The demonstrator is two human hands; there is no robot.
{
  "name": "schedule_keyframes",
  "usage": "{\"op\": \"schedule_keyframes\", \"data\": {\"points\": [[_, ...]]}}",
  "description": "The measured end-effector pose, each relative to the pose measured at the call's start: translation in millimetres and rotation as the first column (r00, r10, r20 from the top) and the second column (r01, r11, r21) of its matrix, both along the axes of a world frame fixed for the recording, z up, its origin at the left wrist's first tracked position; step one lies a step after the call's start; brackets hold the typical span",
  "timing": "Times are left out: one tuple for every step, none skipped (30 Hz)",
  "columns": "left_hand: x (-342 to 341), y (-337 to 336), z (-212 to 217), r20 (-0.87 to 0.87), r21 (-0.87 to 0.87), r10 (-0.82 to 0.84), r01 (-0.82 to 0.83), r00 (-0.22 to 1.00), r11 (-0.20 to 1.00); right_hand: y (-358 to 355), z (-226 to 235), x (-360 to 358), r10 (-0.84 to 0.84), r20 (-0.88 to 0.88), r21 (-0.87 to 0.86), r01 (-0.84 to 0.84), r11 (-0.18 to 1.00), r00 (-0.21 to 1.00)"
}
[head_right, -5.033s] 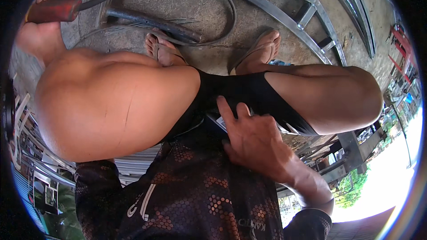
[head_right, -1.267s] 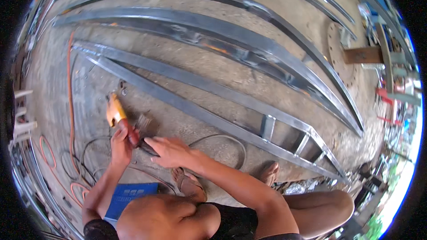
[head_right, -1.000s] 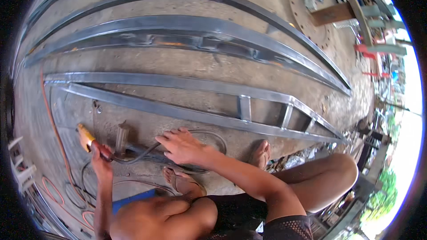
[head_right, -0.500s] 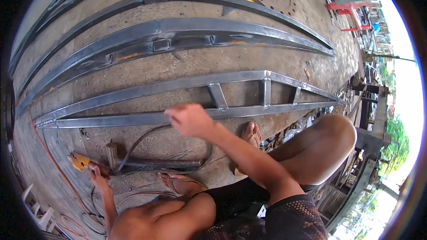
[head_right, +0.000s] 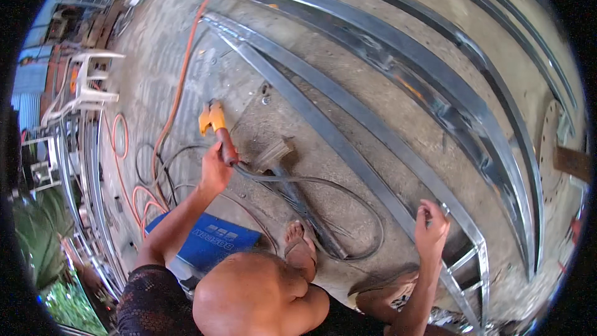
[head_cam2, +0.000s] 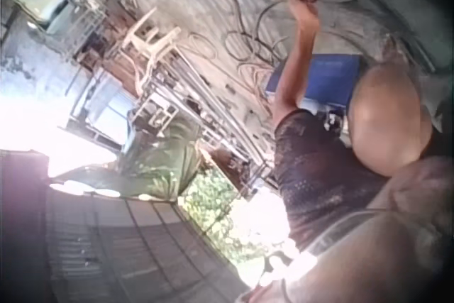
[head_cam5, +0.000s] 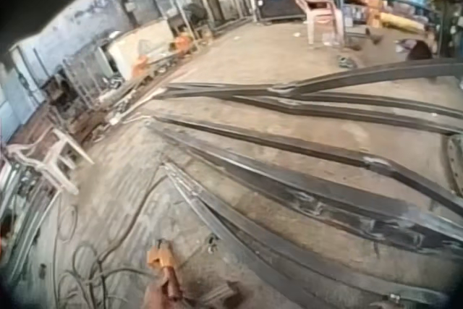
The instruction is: The person welds metal frame pieces using a welding clamp, repositions the metal frames by hand, and welds along additional joints before moving the welding machine.
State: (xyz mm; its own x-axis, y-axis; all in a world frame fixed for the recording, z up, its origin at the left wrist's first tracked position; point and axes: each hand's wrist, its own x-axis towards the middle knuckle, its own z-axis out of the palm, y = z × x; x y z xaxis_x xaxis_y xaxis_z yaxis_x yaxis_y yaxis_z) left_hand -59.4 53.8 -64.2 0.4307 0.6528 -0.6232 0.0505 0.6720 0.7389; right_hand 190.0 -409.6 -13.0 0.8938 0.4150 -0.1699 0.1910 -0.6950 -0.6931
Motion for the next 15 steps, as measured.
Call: {"op": "schedule_keyframes", "data": {"points": [[-1,4,7,0.045,-0.133,0.011,-0.004,0.999,0.991,9,-1,-3,0.027,-0.006,0.015,-0.026,1.000,1.000],[-2,9,9,0.043,-0.123,0.031,-0.025,0.999,0.992,16,-1,-6,0.059,-0.032,0.034,-0.058,0.998,0.998],[-1,15,10,0.103,-0.163,-0.026,0.043,0.994,0.986,22,-1,-9,0.087,-0.056,0.051,-0.084,0.995,0.995],[-1,18,10,0.167,-0.200,-0.085,0.118,0.982,0.973,26,-2,-11,0.098,-0.054,0.057,-0.095,0.994,0.994],[-1,18,10,0.205,-0.180,-0.118,0.155,0.972,0.971,28,-2,-13,0.137,-0.065,0.066,-0.133,0.989,0.988],[3,13,11,0.209,-0.181,-0.111,0.151,0.971,0.972,30,-3,-14,0.174,-0.075,0.068,-0.169,0.983,0.982],[13,5,16,0.227,-0.181,-0.074,0.117,0.971,0.976,30,-2,-13,0.197,-0.071,0.057,-0.194,0.979,0.978],[21,-1,21,0.243,-0.183,-0.037,0.083,0.969,0.980,29,-1,-12,0.198,-0.064,0.053,-0.195,0.979,0.978],[25,-7,27,0.249,-0.185,-0.037,0.085,0.968,0.979,27,1,-12,0.196,-0.092,0.047,-0.193,0.980,0.976],[27,-13,32,0.229,-0.151,0.018,0.017,0.973,0.988,26,3,-12,0.193,-0.121,0.040,-0.190,0.981,0.974],[28,-17,33,0.211,-0.115,0.075,-0.052,0.975,0.992,26,4,-12,0.193,-0.118,0.036,-0.190,0.981,0.974],[25,-14,37,0.212,-0.112,0.076,-0.053,0.974,0.992,27,6,-13,0.182,-0.126,0.036,-0.178,0.983,0.975],[20,-8,38,0.243,-0.045,0.080,-0.071,0.967,0.996,27,8,-13,0.167,-0.133,0.027,-0.164,0.986,0.977],[13,0,40,0.274,0.021,0.082,-0.092,0.958,0.996,27,9,-13,0.166,-0.131,0.022,-0.164,0.986,0.978],[6,12,45,0.296,0.036,0.047,-0.060,0.954,0.998,27,10,-13,0.173,-0.133,0.025,-0.171,0.985,0.976]]}}
